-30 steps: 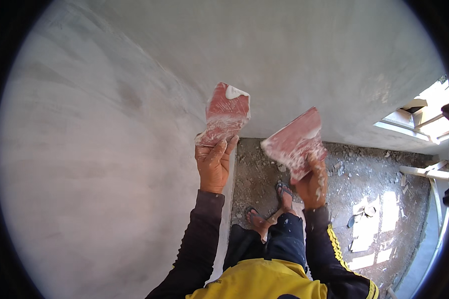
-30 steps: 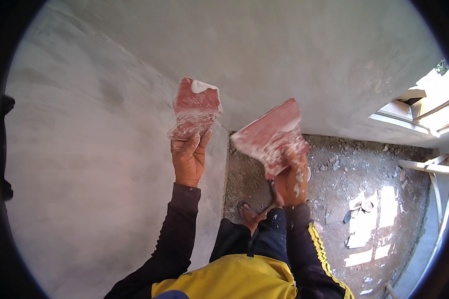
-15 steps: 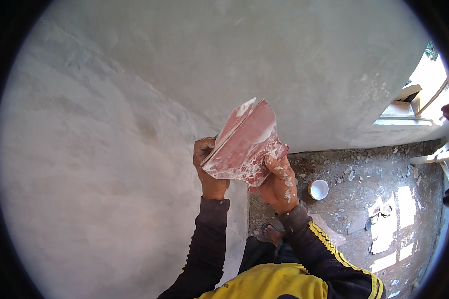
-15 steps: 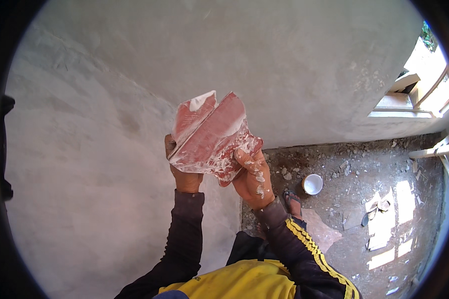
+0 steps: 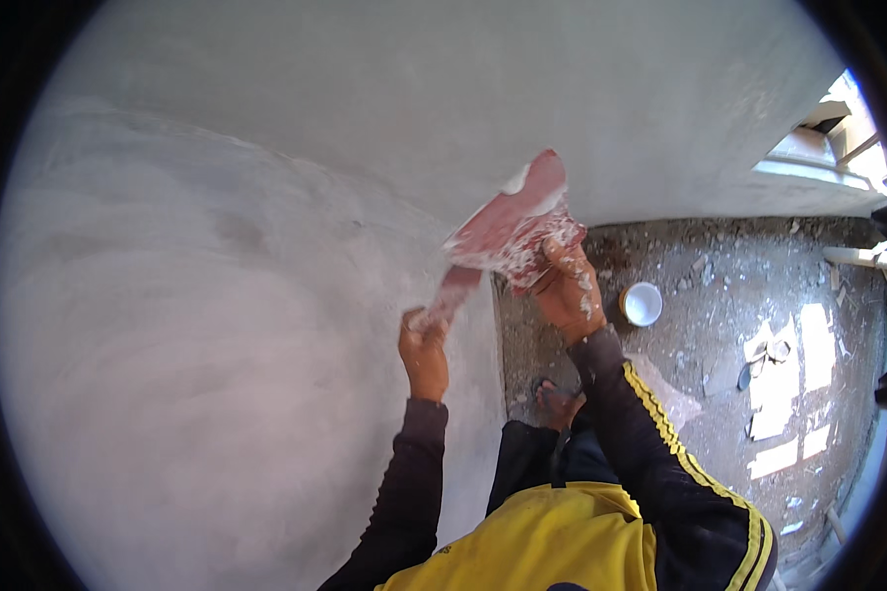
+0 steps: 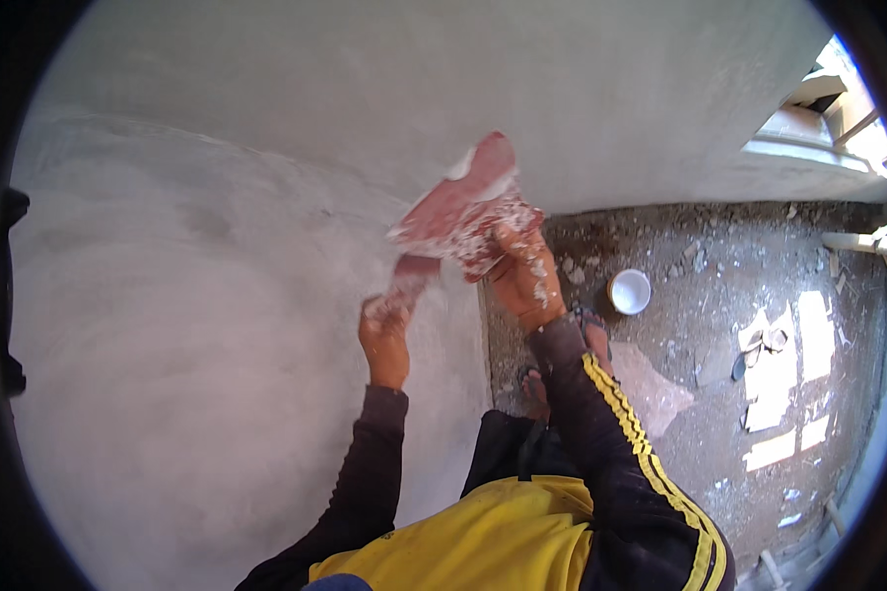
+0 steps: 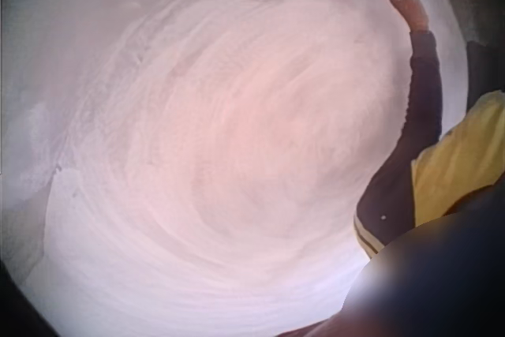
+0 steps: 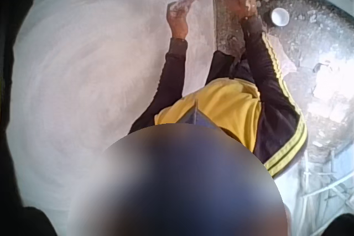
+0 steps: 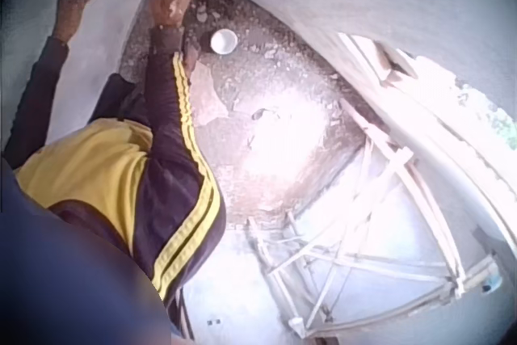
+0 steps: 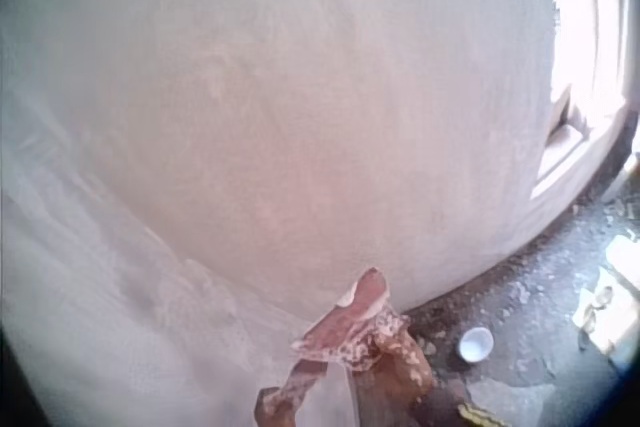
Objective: The person smooths a freshly plastered wall using two flexible trowels. They repeatedly wipe the wall surface, occasionally dipping the trowels into a bucket of water to clean them, and continue smoothing different sections of the wall.
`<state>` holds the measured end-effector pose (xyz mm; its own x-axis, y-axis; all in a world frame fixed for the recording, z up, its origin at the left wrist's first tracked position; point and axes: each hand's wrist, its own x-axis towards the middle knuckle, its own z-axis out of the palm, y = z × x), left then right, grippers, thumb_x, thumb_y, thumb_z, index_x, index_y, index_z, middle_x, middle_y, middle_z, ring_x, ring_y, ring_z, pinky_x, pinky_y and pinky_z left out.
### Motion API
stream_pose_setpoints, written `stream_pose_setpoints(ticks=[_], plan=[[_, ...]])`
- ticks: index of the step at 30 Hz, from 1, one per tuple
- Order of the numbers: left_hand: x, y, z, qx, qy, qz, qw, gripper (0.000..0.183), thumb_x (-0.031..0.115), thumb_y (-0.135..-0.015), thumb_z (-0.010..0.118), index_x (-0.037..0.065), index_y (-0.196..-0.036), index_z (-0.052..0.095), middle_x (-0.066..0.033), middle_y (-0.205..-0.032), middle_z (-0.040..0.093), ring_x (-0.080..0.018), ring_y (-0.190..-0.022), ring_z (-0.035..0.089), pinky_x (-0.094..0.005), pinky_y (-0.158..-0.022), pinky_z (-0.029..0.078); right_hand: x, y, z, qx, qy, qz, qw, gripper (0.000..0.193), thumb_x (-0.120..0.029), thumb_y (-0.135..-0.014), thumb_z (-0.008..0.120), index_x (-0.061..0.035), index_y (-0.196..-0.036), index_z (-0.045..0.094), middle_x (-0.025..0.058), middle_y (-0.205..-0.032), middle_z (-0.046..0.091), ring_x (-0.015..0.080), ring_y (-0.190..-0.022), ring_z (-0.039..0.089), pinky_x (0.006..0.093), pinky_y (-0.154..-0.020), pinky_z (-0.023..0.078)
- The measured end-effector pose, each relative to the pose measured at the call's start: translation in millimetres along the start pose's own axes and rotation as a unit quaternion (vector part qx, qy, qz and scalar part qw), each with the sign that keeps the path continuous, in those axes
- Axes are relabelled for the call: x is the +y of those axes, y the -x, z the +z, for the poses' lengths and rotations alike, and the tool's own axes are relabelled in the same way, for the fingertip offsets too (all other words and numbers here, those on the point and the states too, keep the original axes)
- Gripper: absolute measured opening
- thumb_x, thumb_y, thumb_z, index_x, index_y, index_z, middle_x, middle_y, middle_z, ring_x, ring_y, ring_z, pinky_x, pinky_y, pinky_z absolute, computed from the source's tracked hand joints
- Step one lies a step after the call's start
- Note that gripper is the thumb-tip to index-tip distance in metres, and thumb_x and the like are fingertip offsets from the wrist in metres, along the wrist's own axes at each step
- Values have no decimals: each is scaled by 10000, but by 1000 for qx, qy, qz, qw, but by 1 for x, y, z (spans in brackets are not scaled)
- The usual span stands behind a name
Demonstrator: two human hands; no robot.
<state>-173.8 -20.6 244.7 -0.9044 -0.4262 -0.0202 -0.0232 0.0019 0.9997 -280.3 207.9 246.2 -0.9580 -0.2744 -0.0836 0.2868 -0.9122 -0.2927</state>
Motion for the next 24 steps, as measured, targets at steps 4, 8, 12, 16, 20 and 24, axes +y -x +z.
stream_pose_setpoints(ticks=[4,8,12,16,20,24], plan=[[-87,111,-39,11,33,-200,979,209,-15,-966,627,25,-1156,548,-35,-1074,637,-116,-970,611,-297,-884,531,48,-12,-135,159,-76,-11,984,349,-79,-977,636,-40,-1316,560,90,-1186,698,262,-1064,705,437,-864,610],[-117,225,-41,14,-55,-326,944,189,27,-968,627,5,-1138,548,-37,-1028,608,-124,-976,601,-304,-895,516,94,-31,-238,222,-69,16,972,305,-58,-982,624,-31,-1282,577,95,-1195,692,280,-1077,697,462,-900,591],[-116,286,-41,54,-108,-392,912,245,3,-911,645,-23,-1137,554,-54,-1036,621,-137,-976,609,-308,-899,516,149,-62,-290,272,-75,14,959,248,-42,-993,595,-20,-1240,585,110,-1180,689,281,-1080,687,455,-889,586],[-129,301,-52,89,-128,-403,902,257,2,-882,654,-31,-1121,566,-64,-1023,639,-147,-941,615,-310,-901,509,200,-104,-358,284,-79,3,956,203,-51,-1004,582,-9,-1201,600,110,-1172,691,271,-1060,688,436,-875,583],[-146,297,-58,115,-186,-442,870,221,-1,-880,665,-32,-1085,587,-67,-996,649,-148,-915,629,-318,-891,524,233,-147,-437,313,104,-36,943,171,-62,-1014,566,1,-1166,611,114,-1147,689,274,-1001,697,440,-846,599],[-156,296,-50,113,-153,-465,864,226,2,-886,673,-33,-1093,590,-71,-1001,652,-151,-921,635,-326,-890,531,221,-187,-445,313,316,-104,889,176,-40,-993,580,14,-1152,633,110,-1093,708,291,-979,703,435,-812,593]])
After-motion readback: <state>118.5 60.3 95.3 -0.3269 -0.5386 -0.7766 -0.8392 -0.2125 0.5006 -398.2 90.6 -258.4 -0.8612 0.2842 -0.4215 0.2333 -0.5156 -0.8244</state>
